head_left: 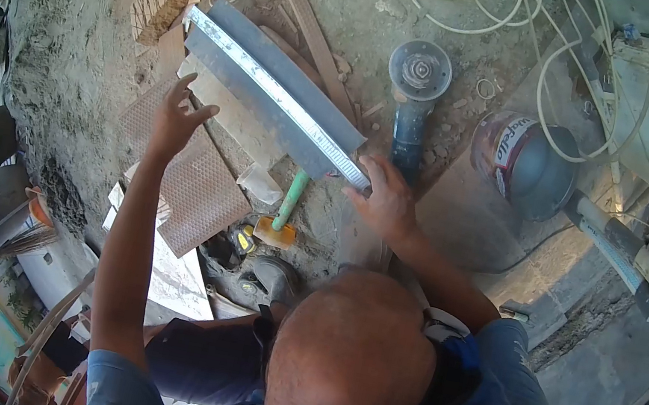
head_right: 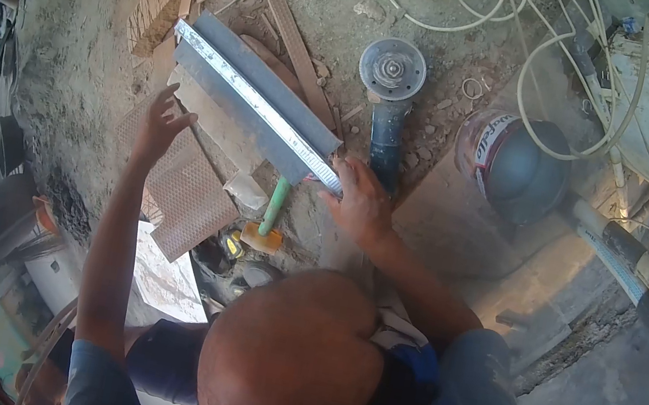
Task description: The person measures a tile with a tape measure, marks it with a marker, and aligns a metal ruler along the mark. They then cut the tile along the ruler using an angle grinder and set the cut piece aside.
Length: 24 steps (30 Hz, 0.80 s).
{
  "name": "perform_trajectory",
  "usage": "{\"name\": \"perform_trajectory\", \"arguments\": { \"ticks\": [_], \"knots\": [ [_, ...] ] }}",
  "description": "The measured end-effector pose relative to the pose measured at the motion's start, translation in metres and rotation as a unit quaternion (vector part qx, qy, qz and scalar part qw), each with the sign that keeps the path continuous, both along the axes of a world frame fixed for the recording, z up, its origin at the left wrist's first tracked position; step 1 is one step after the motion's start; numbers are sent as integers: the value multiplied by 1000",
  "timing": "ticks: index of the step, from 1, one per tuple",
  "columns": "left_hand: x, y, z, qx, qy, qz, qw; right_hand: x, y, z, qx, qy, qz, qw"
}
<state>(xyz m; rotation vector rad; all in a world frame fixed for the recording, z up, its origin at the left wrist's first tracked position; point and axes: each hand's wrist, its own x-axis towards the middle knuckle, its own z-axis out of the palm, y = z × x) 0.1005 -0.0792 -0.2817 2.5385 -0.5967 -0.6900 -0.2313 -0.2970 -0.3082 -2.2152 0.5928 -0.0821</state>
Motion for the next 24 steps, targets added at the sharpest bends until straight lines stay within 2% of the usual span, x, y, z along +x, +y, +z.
{"name": "perform_trajectory", "arguments": {
  "ticks": [3, 5, 7, 17, 21, 24],
  "knots": [
    [-10, -60, -32, -46, 32, 26, 998, 4, 0, 0, 26, 9, 2, 1000],
    [-18, -77, -50, -48, -72, 9, 996, 8, -3, -3, 18, -19, 12, 1000],
    [-31, -85, -55, -29, -84, 6, 996, 9, -3, -6, 16, -9, 16, 1000],
    [-36, -83, -64, -31, -103, 16, 994, 10, -2, -12, 40, -17, 20, 999],
    [-38, -83, -61, -46, -77, 32, 995, 13, -2, -11, 39, -44, 24, 998],
    [-39, -82, -61, -58, -66, 41, 995, 12, -1, -9, 51, -13, 26, 998]
  ]
}}
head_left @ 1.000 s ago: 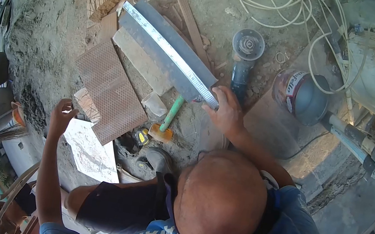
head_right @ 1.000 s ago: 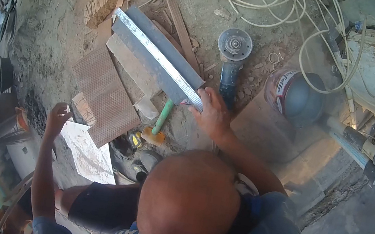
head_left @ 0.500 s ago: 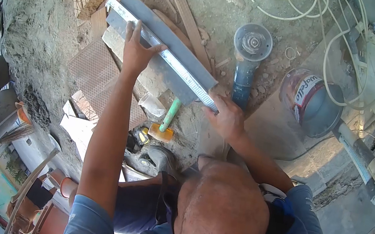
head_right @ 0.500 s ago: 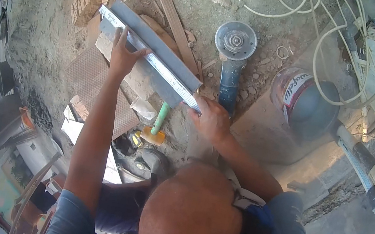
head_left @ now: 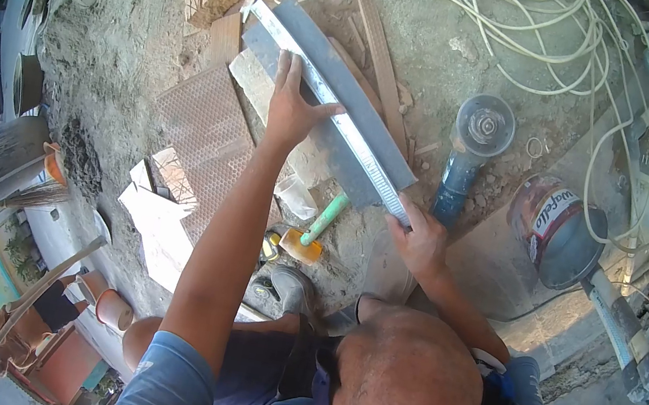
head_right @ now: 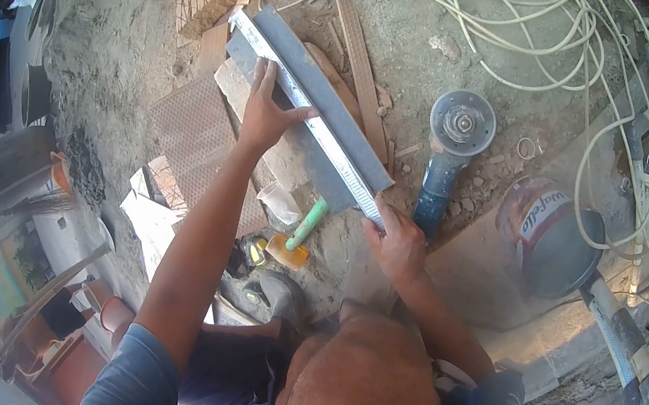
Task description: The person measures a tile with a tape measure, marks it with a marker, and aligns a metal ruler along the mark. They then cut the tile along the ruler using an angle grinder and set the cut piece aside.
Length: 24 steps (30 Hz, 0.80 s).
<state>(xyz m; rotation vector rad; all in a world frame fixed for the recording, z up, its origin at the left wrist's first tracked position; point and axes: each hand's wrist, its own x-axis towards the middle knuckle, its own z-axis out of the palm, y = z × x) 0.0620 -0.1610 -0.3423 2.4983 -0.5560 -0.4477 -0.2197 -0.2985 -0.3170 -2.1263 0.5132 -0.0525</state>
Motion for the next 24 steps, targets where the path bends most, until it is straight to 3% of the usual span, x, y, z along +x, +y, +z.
{"name": "perform_trajectory", "arguments": {
  "ticks": [24],
  "knots": [
    [1, -3, 8, 8, 12, -3, 1000, -1, 2, -7, -22, -20, -3, 1000]
  ]
}}
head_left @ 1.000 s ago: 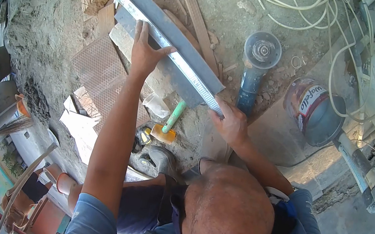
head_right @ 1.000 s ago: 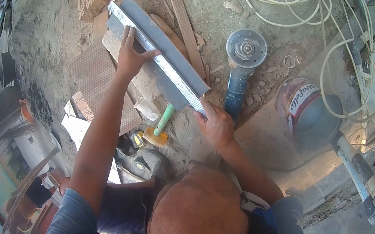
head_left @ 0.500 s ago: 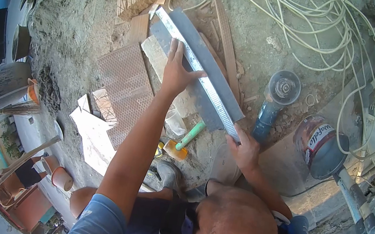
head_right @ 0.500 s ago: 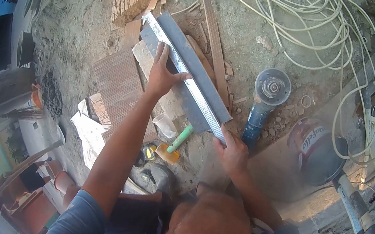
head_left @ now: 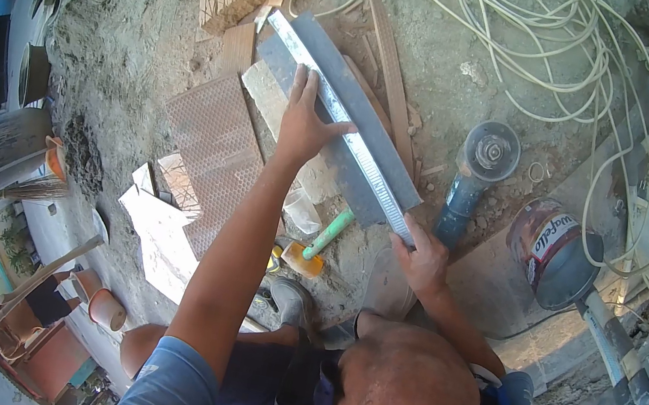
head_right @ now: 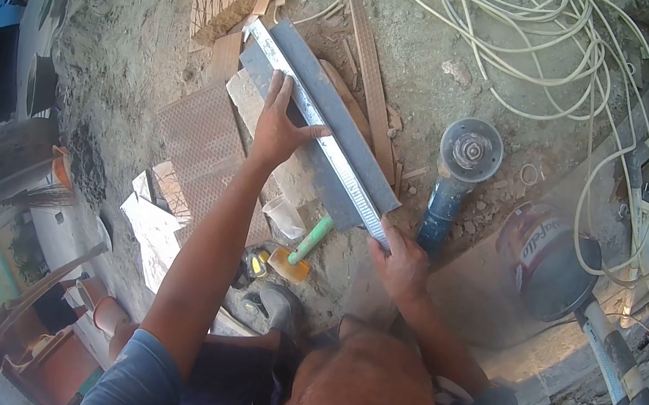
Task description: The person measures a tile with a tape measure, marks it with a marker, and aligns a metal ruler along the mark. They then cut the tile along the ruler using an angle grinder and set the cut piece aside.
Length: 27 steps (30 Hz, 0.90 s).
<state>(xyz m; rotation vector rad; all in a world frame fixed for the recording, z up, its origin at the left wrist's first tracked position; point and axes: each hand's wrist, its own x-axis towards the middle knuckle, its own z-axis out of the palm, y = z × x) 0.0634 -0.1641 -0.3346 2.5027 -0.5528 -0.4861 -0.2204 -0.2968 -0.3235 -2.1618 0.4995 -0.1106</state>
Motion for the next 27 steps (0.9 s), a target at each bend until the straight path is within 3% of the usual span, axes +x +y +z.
{"name": "perform_trajectory", "arguments": {
  "ticks": [27],
  "knots": [
    [2, -4, 4, 48, 2, -27, 998, -3, 1, -2, 19, 16, -1, 1000]
  ]
}}
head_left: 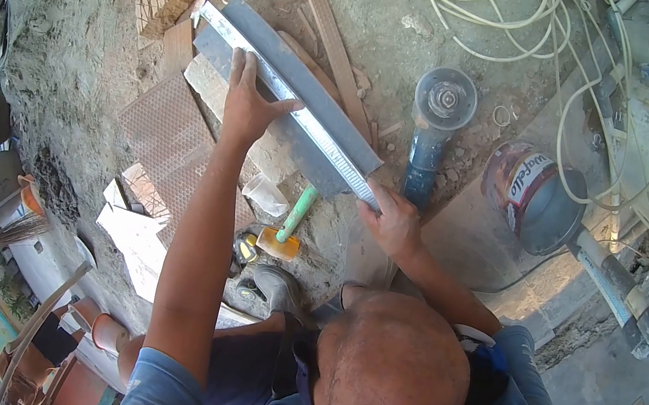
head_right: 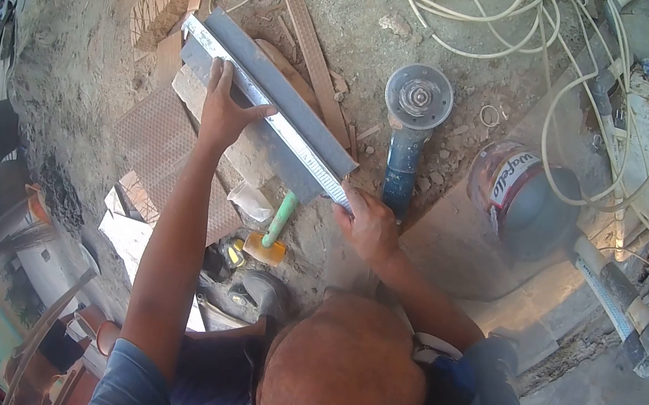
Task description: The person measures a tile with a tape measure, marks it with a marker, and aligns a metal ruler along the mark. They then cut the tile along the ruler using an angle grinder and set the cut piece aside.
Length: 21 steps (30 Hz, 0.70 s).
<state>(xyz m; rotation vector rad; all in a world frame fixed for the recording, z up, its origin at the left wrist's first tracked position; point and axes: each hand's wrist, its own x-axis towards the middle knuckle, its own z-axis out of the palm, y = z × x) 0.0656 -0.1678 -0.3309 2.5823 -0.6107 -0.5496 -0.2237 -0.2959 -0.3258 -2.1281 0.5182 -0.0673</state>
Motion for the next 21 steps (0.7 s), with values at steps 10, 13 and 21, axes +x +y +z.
{"name": "perform_trajectory", "arguments": {
  "ticks": [10, 13, 21],
  "knots": [
    [0, 1, 2, 8, -12, -7, 1000, 4, -26, 25, -150, -41, -126, 980],
    [-3, 4, 7, -2, -18, 13, 1000, 2, -48, 12, -106, 69, -204, 971],
    [-45, 20, 42, -125, -182, 83, 972, 23, -62, -7, -38, 309, -213, 926]
  ]
}}
